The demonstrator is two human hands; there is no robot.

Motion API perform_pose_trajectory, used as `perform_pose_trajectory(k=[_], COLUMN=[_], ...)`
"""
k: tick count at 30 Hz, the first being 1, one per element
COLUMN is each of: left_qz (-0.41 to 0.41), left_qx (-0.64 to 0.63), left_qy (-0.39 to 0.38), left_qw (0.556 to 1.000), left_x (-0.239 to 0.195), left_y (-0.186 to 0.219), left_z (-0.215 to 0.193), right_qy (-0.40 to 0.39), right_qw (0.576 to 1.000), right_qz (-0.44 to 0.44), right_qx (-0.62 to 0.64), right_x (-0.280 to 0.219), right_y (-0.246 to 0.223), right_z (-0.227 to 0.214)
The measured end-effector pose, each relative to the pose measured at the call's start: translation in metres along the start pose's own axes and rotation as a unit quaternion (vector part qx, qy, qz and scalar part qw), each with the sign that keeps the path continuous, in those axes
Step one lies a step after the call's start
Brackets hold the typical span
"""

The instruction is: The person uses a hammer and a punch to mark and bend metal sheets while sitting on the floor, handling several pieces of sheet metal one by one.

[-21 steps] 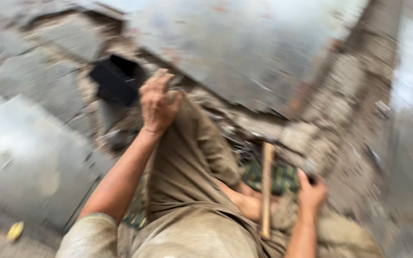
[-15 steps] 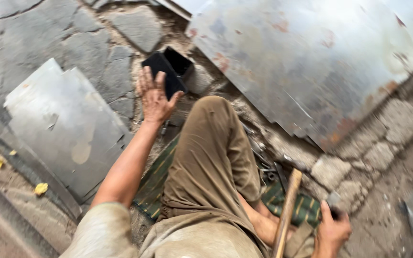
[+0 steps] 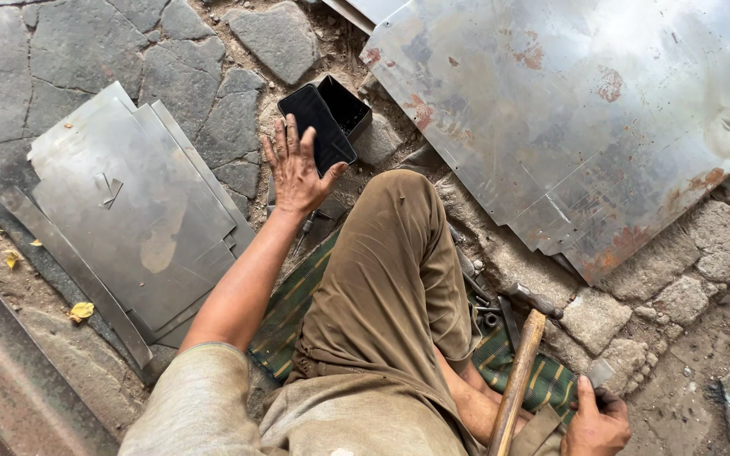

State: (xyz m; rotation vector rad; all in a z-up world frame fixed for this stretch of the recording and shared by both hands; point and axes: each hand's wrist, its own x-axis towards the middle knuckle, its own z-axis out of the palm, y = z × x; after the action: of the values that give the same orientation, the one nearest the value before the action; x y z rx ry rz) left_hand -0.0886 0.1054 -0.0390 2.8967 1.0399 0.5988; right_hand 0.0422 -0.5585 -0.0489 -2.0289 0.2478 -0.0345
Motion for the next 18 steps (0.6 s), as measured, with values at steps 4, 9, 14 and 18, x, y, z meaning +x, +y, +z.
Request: perform_pose_trajectory(k=[4,9,14,18], left_qz=[-0.034,-0.008,0.274,0.391], left_qx=[-0.056,-0.169,-0.456,-0.459], left_qy=[-0.032,0.146,-0.201,-0.322], left_qw=[0.997,0.975,0.822,0.730], left_x=[0.001,0.010,-0.076,-0.127], left_y=[0.006,0.080,0.305,0.390], left_z=[-0.001,-0.043,-0.097,-0.108], right_qy=[-0.015,-0.011,0.004,-0.050], right_qw=[1.000,0.999,0.970,0.814], right_qz=[-0.004,0.000,-0.042,-0.157], right_qx=[0.023,-0.051,-0.240,-0.556], right_x=[-0.001,0.020,0.094,0.152], right_y=[-0.008,-0.034,-0.060,-0.070], right_z=[-0.002,-0.011,-0.009,-0.011])
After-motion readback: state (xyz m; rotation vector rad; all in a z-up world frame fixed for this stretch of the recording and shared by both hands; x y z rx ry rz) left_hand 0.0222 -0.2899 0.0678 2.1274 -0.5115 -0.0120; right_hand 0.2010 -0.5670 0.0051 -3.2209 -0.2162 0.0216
